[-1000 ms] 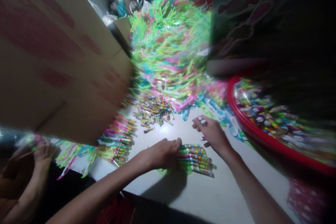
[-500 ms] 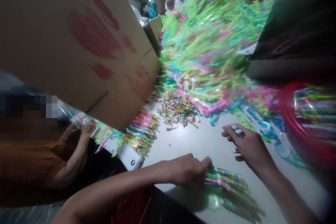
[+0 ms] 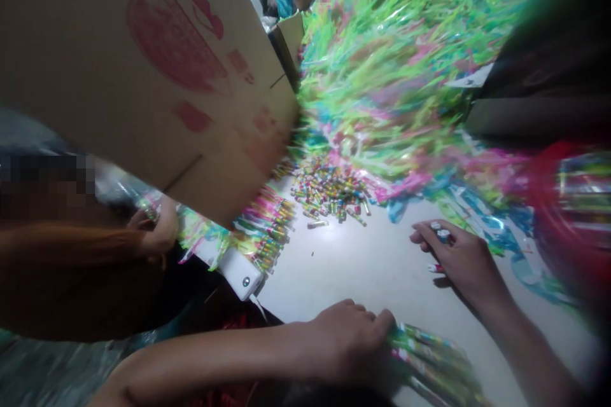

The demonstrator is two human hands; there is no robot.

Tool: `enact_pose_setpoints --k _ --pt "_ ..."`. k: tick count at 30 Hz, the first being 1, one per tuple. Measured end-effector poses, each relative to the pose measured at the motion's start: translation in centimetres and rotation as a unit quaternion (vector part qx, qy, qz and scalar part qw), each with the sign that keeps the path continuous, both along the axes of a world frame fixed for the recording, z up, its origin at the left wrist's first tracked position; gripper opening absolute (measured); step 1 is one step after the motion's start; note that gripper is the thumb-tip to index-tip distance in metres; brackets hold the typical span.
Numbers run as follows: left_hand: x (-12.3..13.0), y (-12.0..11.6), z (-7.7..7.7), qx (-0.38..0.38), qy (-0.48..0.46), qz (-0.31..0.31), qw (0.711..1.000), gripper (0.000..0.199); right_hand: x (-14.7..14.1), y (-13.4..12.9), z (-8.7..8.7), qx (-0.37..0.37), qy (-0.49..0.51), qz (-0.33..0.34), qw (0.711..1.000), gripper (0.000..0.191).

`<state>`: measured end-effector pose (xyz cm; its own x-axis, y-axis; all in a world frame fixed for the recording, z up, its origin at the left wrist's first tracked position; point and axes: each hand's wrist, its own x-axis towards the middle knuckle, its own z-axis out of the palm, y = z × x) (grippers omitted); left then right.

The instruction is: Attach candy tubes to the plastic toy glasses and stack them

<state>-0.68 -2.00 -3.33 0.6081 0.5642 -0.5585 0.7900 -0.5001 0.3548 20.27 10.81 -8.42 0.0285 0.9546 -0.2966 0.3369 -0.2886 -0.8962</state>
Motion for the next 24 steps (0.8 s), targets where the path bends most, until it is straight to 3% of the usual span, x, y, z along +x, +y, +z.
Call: enact_pose_setpoints --k 3,6,8,11,15,19,24 --pt "-1.4 0.9 0.8 -0.062 -0.027 0.022 0.997 0.065 -0.1 -0.1 0.2 0.004 0.002 -0.004 1.000 0.048" --pt "-5.2 2.6 3.0 -0.106 -0.080 0.095 0.987 0.054 -0.1 -0.2 0.2 0.006 0.002 -0.007 1.000 0.048" --pt "-9.1 4.2 5.2 -0.092 -0.097 0.160 0.978 0.056 0.0 -0.2 0.2 0.002 0.003 -0.007 1.000 0.048" --pt "-16.0 7.1 8.6 0.015 -0.066 0.252 0.965 0.071 0.1 -0.2 0.2 -0.004 0.005 -0.005 1.000 0.048" --pt "-24.4 10.1 11.7 0.028 -0.026 0.240 0.970 0.077 0.1 0.0 -0.1 -0.006 0.007 -0.006 1.000 0.051" --pt "-29.0 10.9 12.0 0.046 0.085 0.227 0.969 0.072 0.1 0.3 -0.6 -0.003 0.003 -0.005 1.000 0.053" --pt "-29.5 10.0 10.0 0.075 0.117 0.186 0.973 0.056 0.3 0.4 -1.2 -0.014 -0.001 -0.008 1.000 0.055"
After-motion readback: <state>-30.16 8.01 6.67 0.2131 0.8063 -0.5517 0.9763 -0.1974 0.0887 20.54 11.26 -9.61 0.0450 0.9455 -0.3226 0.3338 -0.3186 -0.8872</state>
